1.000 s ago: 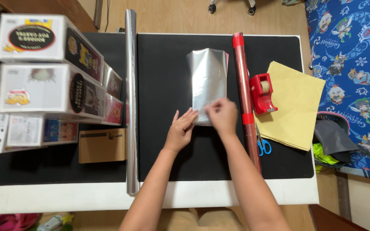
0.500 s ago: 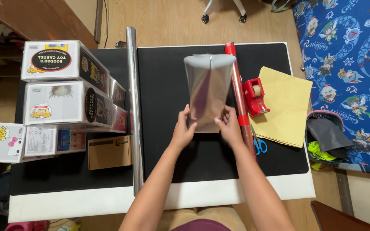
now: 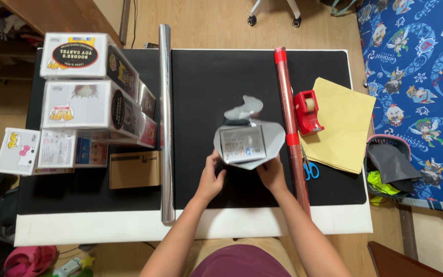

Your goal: The person wraps a rectangular box with silver wrapping paper at a desk. They fold the paper over the box, crease the sides, fold the end flaps inward, and press the folds flat to secure the wrap around the box.

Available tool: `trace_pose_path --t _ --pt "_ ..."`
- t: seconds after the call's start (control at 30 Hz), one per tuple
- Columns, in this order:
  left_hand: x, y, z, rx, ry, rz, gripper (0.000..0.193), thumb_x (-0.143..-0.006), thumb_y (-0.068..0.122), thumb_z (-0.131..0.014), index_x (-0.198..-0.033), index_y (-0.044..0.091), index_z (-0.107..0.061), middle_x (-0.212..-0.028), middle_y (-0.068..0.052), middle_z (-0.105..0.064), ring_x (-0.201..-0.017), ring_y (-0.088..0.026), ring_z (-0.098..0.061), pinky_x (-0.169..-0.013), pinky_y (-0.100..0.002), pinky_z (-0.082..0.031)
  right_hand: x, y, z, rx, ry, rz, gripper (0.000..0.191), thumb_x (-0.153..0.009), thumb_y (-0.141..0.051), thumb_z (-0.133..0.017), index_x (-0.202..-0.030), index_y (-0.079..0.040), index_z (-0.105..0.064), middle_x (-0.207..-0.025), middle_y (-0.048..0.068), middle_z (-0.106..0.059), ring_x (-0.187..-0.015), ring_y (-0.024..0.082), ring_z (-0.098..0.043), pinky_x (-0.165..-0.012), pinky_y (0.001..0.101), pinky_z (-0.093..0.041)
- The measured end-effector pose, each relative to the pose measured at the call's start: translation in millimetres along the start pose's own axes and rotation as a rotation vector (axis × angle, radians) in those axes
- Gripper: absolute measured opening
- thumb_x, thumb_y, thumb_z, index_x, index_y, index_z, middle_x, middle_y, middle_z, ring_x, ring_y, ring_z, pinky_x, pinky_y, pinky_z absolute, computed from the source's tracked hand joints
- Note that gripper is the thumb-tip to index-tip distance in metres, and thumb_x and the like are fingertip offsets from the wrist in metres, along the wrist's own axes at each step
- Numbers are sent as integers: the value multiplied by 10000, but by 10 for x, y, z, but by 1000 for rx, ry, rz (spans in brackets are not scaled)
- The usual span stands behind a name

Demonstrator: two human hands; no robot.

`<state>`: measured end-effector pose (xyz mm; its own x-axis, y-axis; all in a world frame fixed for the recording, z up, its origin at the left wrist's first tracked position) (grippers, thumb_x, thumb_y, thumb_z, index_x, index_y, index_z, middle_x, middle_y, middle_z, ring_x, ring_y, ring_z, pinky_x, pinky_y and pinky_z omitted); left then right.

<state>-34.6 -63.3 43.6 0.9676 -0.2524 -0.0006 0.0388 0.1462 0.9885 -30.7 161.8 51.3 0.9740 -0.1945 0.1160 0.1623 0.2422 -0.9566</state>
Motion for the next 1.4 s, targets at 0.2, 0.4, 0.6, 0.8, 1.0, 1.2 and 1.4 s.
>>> trace_pose_path --t 0.2,0.4,0.6,0.8,1.0,1.2,1.4 --pt "-71 545 -33 -198 9 -169 1133 -803 7 -742 -1632 114 23 -1529 -292 -358 -1436 -440 -349 -1175 -470 -320 155 -211 20 113 -27 307 755 -779 86 -655 -1480 32 -379 -1329 235 -617 -1312 335 -574 -1062 373 -436" --pt "-44 658 -51 -5 -16 -75 1056 -908 83 -691 -1675 165 30 -1329 -113 -665 -1246 -299 -646 -1179 -421 -425 296 -101 -19 67 -71 144 644 -829 1 -716 -1418 -1 -454 -1265 213 -669 -1271 289 -661 -1069 353 -493" --pt "29 774 58 -274 27 -223 970 -882 50 -722 -1653 130 -139 -1726 -192 -167 -1593 -385 -167 -1266 -473 -208 426 -434 103 148 -53 296 823 -786 19 -707 -1527 21 -351 -1386 227 -598 -1351 333 -553 -1103 363 -422" --pt "46 830 68 -397 -17 -239 982 -867 162 -752 -1645 136 -154 -1719 -142 -188 -1599 -362 -127 -1265 -546 -103 433 -704 55 97 -67 367 830 -790 42 -708 -1546 -13 -370 -1502 205 -518 -1438 351 -483 -1165 363 -377" --pt "38 868 158 -506 -37 -226 965 -880 211 -756 -1651 190 -176 -1723 -94 -240 -1603 -343 -177 -1265 -567 -117 447 -968 112 366 -54 511 887 -779 39 -750 -1570 -153 -398 -1663 118 -364 -1505 362 -418 -1217 485 -330" --pt "-16 887 200 -433 -65 -184 1080 -857 215 -781 -1648 114 -52 -1677 -157 -295 -1507 -346 -320 -1225 -506 -227 407 -1077 78 465 -142 475 925 -761 -11 -770 -1580 -167 -369 -1661 79 -354 -1533 305 -351 -1235 544 -230" --pt "-36 940 191 -113 -38 -146 1205 -829 165 -807 -1644 73 75 -1689 -265 -244 -1540 -405 -322 -1221 -403 -302 391 -1083 55 477 -183 464 976 -729 -20 -755 -1583 -132 -298 -1644 117 -347 -1534 322 -302 -1229 547 -201"
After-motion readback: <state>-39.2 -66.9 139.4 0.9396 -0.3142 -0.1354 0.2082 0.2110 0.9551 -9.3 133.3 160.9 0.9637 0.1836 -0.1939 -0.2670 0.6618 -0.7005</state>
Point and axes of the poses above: each hand's wrist, its own x-axis away from the middle knuckle, its own z-axis out of the back of the hand, y = z × x, the point moved 5 cm from there along -x, towards the middle knuckle
